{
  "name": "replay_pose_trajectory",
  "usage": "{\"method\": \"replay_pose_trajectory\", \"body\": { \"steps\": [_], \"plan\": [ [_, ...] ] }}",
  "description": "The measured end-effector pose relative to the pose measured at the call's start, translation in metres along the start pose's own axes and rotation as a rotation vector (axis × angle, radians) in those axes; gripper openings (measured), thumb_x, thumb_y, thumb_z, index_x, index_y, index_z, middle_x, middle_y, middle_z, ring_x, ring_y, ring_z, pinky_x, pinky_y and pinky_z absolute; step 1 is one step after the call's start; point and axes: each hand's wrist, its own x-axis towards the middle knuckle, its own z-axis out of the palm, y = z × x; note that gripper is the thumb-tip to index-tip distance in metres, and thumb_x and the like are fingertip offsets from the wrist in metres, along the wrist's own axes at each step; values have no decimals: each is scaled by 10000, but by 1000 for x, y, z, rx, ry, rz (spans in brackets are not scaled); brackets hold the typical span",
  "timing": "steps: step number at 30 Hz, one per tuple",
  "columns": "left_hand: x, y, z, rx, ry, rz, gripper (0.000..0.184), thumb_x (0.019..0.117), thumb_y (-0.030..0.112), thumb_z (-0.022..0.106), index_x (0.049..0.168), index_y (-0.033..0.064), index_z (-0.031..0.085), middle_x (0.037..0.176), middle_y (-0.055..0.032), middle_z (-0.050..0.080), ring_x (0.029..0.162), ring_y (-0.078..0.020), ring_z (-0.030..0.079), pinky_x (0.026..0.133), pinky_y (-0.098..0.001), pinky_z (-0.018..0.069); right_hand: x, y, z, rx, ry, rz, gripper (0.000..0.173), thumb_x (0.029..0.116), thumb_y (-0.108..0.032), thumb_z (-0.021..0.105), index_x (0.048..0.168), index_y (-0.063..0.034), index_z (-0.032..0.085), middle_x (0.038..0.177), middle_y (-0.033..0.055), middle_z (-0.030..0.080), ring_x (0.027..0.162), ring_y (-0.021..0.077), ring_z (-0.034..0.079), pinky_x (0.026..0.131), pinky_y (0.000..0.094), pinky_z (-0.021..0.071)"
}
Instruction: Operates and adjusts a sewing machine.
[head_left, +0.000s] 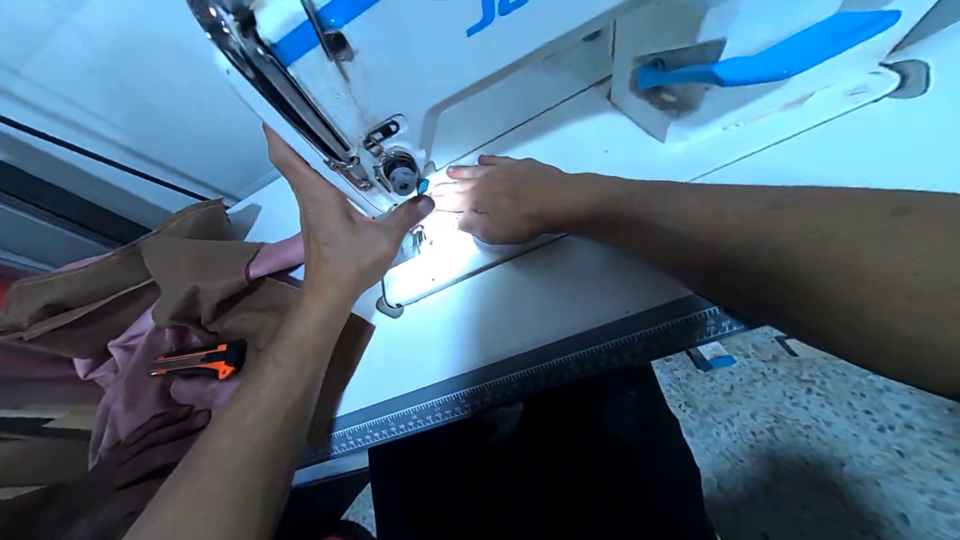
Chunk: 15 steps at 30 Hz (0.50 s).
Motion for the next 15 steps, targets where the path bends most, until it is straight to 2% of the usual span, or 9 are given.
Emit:
{"method": "replay_pose_trajectory", "body": {
  "steps": [2, 3, 5, 7, 9, 10, 12, 14, 15],
  "plan": [
    [3, 5, 0, 20, 15, -32, 1368, 666, 394, 938, 1552, -74, 6, 1542, -267, 351, 1397, -229, 489, 1092, -365, 518, 1, 1, -2, 7, -14, 24, 554, 1064, -364, 235, 1550, -250, 477, 1631, -70, 404, 1555, 224, 272, 1251, 571, 190],
    [3, 8, 5, 69, 79, -42, 1332, 656, 392, 939, 1542, -82, 64, 1509, -256, 411, 1374, -214, 512, 1106, -357, 497, 1, 1, -3, 13, -18, 30, 552, 1064, -363, 239, 1554, -262, 470, 1631, -70, 404, 1556, 225, 268, 1252, 572, 185],
    [0, 11, 15, 129, 150, -38, 1285, 674, 386, 918, 1531, -101, 94, 1497, -269, 419, 1382, -227, 494, 1147, -364, 441, 1, 0, -2, 6, -25, 39, 548, 1060, -363, 253, 1537, -249, 497, 1626, -57, 415, 1554, 231, 272, 1251, 573, 188],
    [-6, 11, 11, 77, 91, -42, 1296, 708, 388, 902, 1556, -79, 39, 1542, -276, 363, 1419, -232, 453, 1176, -374, 414, 0, -4, 0, -5, -4, 46, 501, 1059, -353, 324, 1413, -162, 623, 1562, 15, 508, 1526, 260, 336, 1243, 582, 223],
    [-12, 15, -7, 28, -56, -139, 1340, 699, 427, 898, 1602, 43, -14, 1570, -184, 366, 1409, -164, 463, 1148, -361, 446, 0, -11, 3, -39, 35, 24, 393, 1036, -323, 446, 1152, -78, 731, 1366, 104, 654, 1434, 306, 462, 1183, 595, 317],
    [-13, 14, -16, 17, -113, -178, 1336, 683, 426, 895, 1618, 100, -1, 1544, -149, 418, 1373, -162, 503, 1110, -384, 483, 0, -13, -1, -51, 5, 48, 358, 1031, -315, 491, 1104, -65, 737, 1333, 113, 666, 1415, 309, 478, 1178, 584, 325],
    [-16, 3, -27, 14, -175, -186, 1290, 670, 418, 874, 1628, 162, 49, 1518, -136, 459, 1338, -235, 542, 1053, -470, 518, 6, -4, -5, -14, -86, 133, 295, 1008, -264, 568, 1154, -58, 720, 1380, 116, 639, 1417, 313, 474, 1185, 581, 325],
    [-21, -5, -35, -2, -134, -169, 1277, 649, 342, 849, 1637, 124, 69, 1593, -213, 354, 1379, -364, 490, 1027, -557, 501, 13, 12, -11, 52, -161, 221, 423, 982, -230, 590, 1386, -109, 619, 1503, 109, 553, 1458, 323, 431, 1240, 589, 218],
    [-22, -6, -37, -19, -83, -161, 1256, 644, 309, 824, 1630, 75, 81, 1603, -261, 314, 1375, -420, 473, 994, -585, 501, 16, 20, -12, 49, -155, 225, 474, 969, -253, 593, 1433, -153, 588, 1488, 106, 569, 1443, 320, 454, 1254, 594, 177]
  ]
}}
